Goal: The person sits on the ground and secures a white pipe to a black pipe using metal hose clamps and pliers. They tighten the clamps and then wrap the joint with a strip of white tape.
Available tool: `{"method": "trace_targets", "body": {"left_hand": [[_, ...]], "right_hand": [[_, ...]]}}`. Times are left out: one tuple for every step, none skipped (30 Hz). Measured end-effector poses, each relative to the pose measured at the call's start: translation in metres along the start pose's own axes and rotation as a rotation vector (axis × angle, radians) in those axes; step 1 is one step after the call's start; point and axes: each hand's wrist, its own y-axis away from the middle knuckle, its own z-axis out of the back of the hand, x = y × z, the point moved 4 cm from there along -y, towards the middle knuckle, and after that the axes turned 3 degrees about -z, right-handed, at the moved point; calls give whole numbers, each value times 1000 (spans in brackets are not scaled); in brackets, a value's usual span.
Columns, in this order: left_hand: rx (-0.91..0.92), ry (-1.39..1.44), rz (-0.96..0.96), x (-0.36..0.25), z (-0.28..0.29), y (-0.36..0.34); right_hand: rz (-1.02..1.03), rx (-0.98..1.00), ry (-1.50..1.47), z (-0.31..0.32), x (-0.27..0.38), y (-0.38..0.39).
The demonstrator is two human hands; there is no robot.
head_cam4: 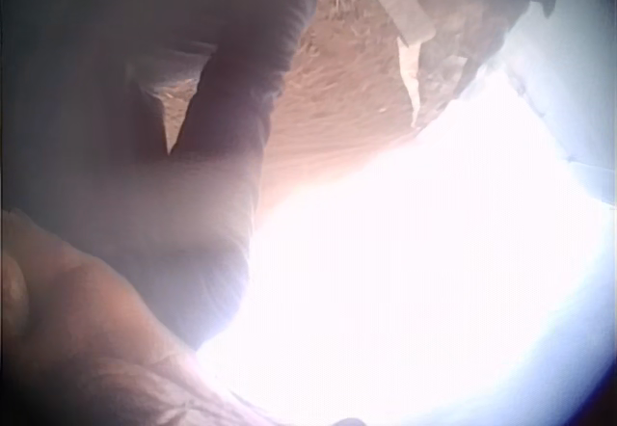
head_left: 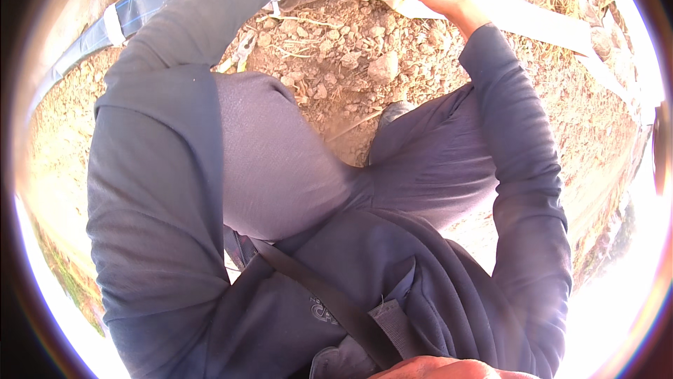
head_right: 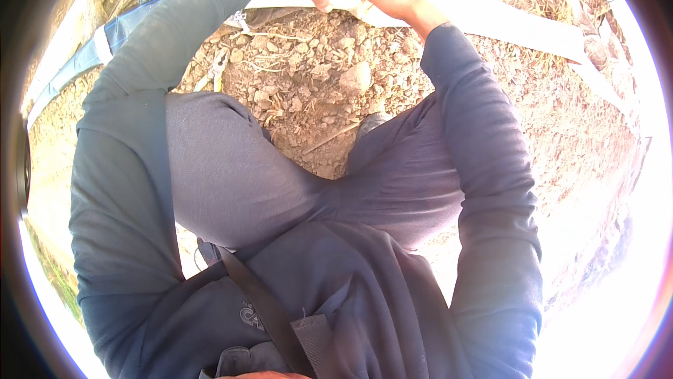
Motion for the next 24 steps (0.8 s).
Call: {"method": "trace_targets", "body": {"left_hand": [[10,23,3,1,1,0],[15,18,-7,0,0,0],[19,17,-17,0,-1,0],[22,15,-24,0,-2,0],[2,39,-40,1,-3,0],[8,32,-38,2,-5,-1],[13,22,-35,4,-6,-3],[20,12,-35,5,-8,-4],[2,-41,-27,7,-9,-5],[14,16,-45,8,-12,-7],[26,73,-62,9,-13,-8],[39,130,-80,10,-15,-8],[32,96,-69,12,-17,-9],[26,61,-59,14,-17,-10],[21,27,-49,15,-18,-10],[14,8,-52,16,-18,-11],[9,-11,-55,17,-18,-12],[3,-27,-57,17,-19,-12],[5,-29,-63,17,-20,-12],[9,-30,-68,17,-21,-12],[12,-29,-74,17,-22,-11],[-6,-51,-44,17,-23,-10],[-19,-70,-13,17,-23,-9],[-30,-92,18,17,-23,-7]], "right_hand": [[-104,24,-74,-5,-8,1],[-208,53,-147,-10,-14,2],[-129,85,-79,-12,-13,2],[-102,90,-8,-13,-13,3],[-73,92,63,-11,-12,3],[-45,95,134,-9,-10,4],[-76,57,81,-5,-10,3],[-40,53,107,-1,-6,3],[-6,49,134,3,-3,2],[26,39,162,7,2,0],[14,67,147,10,4,-2],[-65,94,102,11,5,-3],[-146,119,59,13,5,-4],[-229,145,17,13,5,-5],[-333,111,-40,15,5,-5],[-439,75,-94,16,4,-5],[-545,39,-149,17,3,-5],[-585,63,-160,16,5,-6],[-624,87,-170,15,6,-7],[-663,113,-182,14,8,-9],[-633,62,-163,16,13,-12],[-606,7,-141,19,17,-17],[-579,-45,-123,21,21,-21],[-580,-21,-156,20,23,-24]]}}
